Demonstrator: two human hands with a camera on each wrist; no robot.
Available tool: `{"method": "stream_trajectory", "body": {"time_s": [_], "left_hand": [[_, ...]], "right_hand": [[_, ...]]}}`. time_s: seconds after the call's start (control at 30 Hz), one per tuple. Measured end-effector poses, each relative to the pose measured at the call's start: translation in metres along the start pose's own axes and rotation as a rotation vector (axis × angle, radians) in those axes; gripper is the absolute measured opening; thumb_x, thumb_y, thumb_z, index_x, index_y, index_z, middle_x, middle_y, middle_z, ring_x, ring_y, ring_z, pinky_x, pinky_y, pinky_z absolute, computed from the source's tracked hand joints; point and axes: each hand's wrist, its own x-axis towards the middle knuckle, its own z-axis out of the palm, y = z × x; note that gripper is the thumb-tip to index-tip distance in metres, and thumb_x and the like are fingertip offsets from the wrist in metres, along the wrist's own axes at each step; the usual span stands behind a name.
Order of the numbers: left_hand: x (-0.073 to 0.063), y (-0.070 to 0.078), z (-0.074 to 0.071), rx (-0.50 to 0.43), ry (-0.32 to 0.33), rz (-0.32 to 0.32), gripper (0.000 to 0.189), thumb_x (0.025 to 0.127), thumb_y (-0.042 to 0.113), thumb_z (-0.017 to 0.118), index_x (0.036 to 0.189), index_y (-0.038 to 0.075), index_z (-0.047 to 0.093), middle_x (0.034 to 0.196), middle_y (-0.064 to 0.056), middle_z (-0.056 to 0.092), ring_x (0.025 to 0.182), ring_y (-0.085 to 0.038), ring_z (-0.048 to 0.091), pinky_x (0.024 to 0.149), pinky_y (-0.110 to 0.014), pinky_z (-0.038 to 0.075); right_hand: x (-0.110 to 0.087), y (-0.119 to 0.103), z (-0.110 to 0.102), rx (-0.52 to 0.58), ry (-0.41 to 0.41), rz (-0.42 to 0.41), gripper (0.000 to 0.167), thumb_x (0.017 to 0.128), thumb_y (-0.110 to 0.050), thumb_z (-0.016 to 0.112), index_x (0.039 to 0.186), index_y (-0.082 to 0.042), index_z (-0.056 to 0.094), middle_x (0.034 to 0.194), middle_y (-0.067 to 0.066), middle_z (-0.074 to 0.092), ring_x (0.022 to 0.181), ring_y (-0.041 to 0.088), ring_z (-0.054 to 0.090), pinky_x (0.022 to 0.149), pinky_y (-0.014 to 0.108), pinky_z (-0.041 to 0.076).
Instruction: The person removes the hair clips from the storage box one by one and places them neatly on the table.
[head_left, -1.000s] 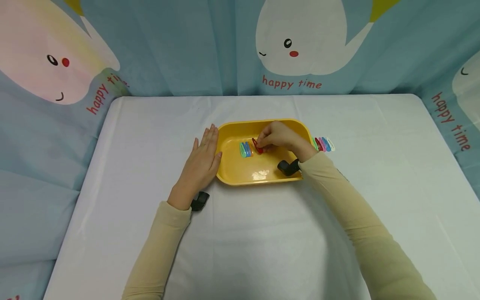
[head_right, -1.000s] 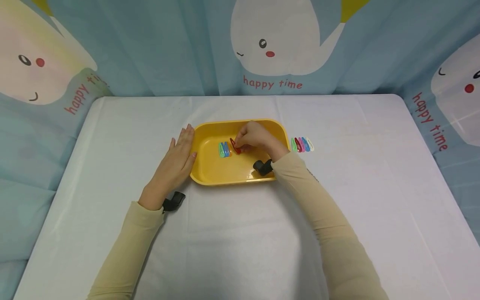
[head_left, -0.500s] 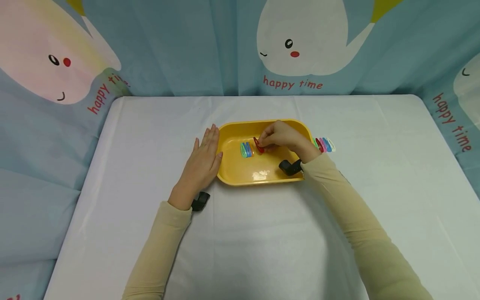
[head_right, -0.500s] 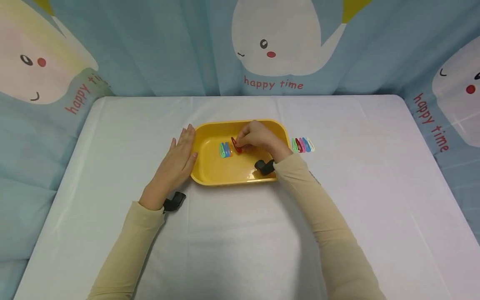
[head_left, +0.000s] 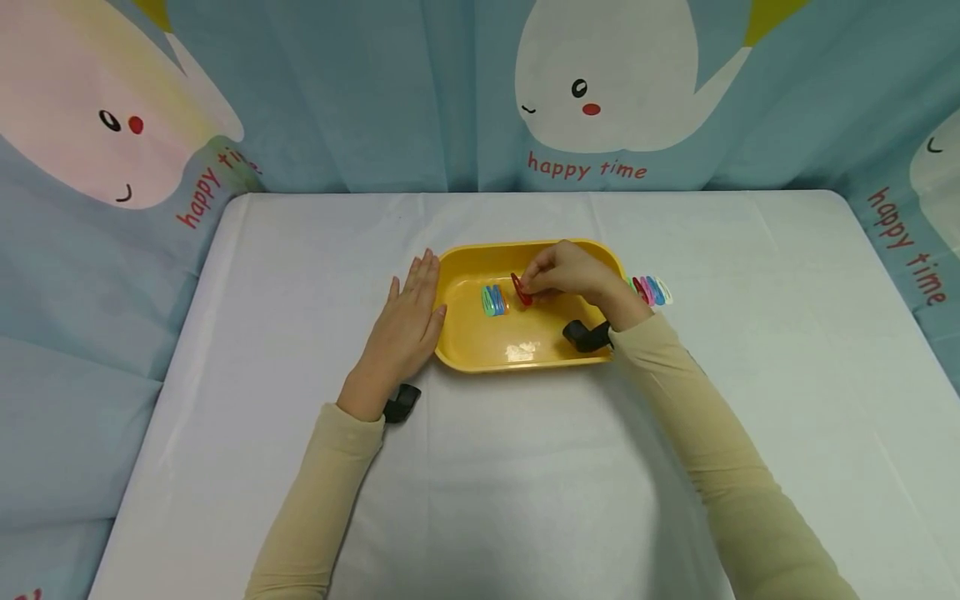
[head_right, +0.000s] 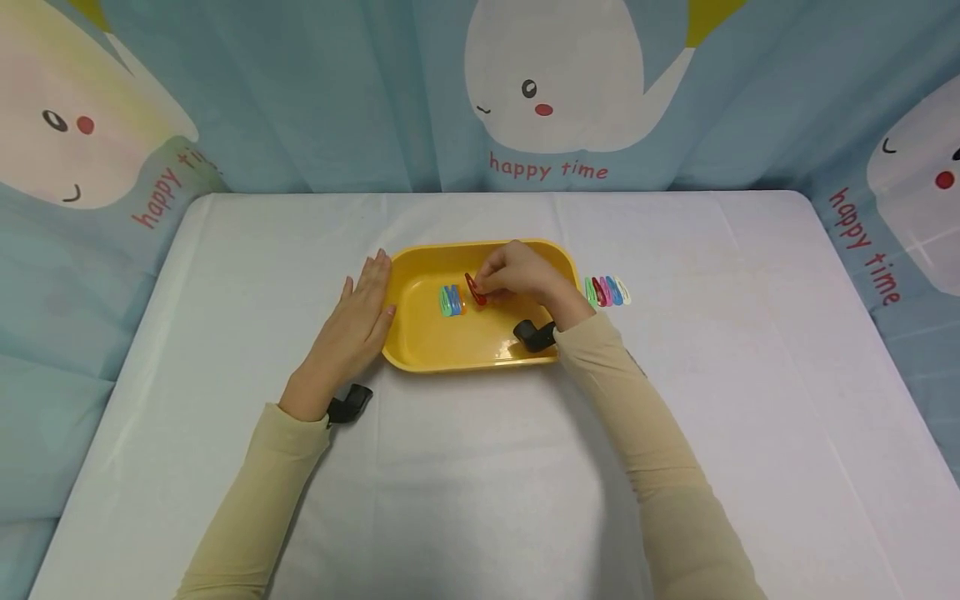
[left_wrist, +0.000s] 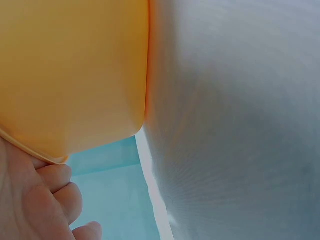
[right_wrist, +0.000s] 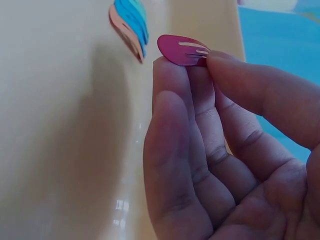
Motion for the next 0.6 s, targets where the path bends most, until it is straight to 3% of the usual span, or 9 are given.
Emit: {"method": "stream_trajectory", "body": {"time_s": [0.6], "left_hand": [[-0.001,-0.001,0.0,-0.007,0.012,0.016,0.061,0.102,0.026,0.031,0.151,0.002,0.004,0.158,-0.008,0.002,0.144,-0.021,0.0,0.114,-0.047,0.004]], "right_hand": [[-0.018,-0.004,-0.005,0.044,0.02,-0.057,0.017,0.088,0.0,0.06,0.097,0.013,0.064,0.083,0.005,0.069,0.073,0.013,0.064,0.076,0.034,0.055]]}}
